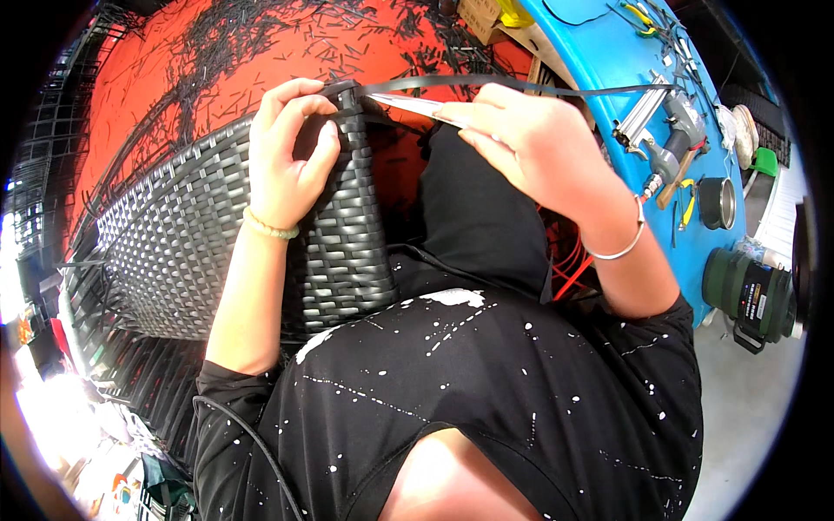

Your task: The person is repairing a black woven basket by hand. They use a metal tool to tuck and secure loose strands along the basket's rim, ensuring the weave is tight and the edge is finished.

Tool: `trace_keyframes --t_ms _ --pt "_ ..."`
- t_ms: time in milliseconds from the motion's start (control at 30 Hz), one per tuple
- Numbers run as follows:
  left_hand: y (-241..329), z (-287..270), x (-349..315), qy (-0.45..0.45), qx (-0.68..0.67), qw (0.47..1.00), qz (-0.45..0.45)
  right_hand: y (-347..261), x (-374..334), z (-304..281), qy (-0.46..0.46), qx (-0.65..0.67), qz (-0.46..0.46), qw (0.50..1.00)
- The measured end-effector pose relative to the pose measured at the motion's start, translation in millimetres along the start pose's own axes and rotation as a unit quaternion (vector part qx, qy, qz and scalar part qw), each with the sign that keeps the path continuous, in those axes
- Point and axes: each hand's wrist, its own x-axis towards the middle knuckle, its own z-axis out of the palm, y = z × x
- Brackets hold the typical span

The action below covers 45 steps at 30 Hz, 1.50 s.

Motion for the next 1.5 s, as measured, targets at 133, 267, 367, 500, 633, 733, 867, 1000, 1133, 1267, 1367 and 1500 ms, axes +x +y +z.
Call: trace_keyframes --t_ms 133,267,367,500,633,733,867,1000,1133,1267,1367,1500 --pt "0.6 0.6 -0.7 -0.002 0.010 1.000 0.004 7.2 12.6 -9.7 0.002 -0.030 -0.066 0.997" --pt "0.7 1.2 -0.3 0.006 0.000 1.000 -0.005 7.2 22.5 -14.9 -0.004 -0.060 -0.110 0.992" --pt "2.3 1.0 0.3 0.013 -0.007 1.000 -0.007 6.9 27.8 -21.6 -0.011 -0.094 -0.126 0.987" --pt "3.9 0.1 -0.1 0.017 -0.005 1.000 -0.004 9.0 31.7 -22.0 -0.004 -0.098 -0.148 0.984" --pt "3.3 1.0 0.4 0.019 -0.010 1.000 -0.003 11.5 33.1 -21.8 -0.003 -0.081 -0.156 0.984" --pt "2.4 0.8 0.3 0.022 -0.010 1.000 -0.007 12.3 33.9 -20.8 -0.016 -0.070 -0.151 0.986" --pt "2.1 -0.9 -0.8 0.020 -0.002 1.000 -0.007 18.2 32.4 -16.3 -0.052 -0.030 -0.128 0.990" --pt "1.1 -0.9 -2.0 0.019 -0.001 1.000 -0.008 14.9 29.6 -11.3 -0.066 -0.017 -0.105 0.992" --pt "0.6 0.1 -1.5 0.003 0.007 1.000 -0.006 12.0 29.3 0.3 -0.057 0.001 -0.076 0.995" --pt "6.4 6.1 -1.9 0.045 -0.002 0.999 -0.016 3.2 29.0 0.1 -0.046 -0.018 -0.061 0.997" --pt "3.6 11.5 1.6 0.068 0.051 0.996 -0.027 -0.5 34.1 -2.7 -0.041 -0.036 -0.067 0.996" --pt "8.2 20.8 7.4 0.090 0.064 0.993 -0.038 3.8 44.8 -9.5 -0.055 -0.095 -0.108 0.988"
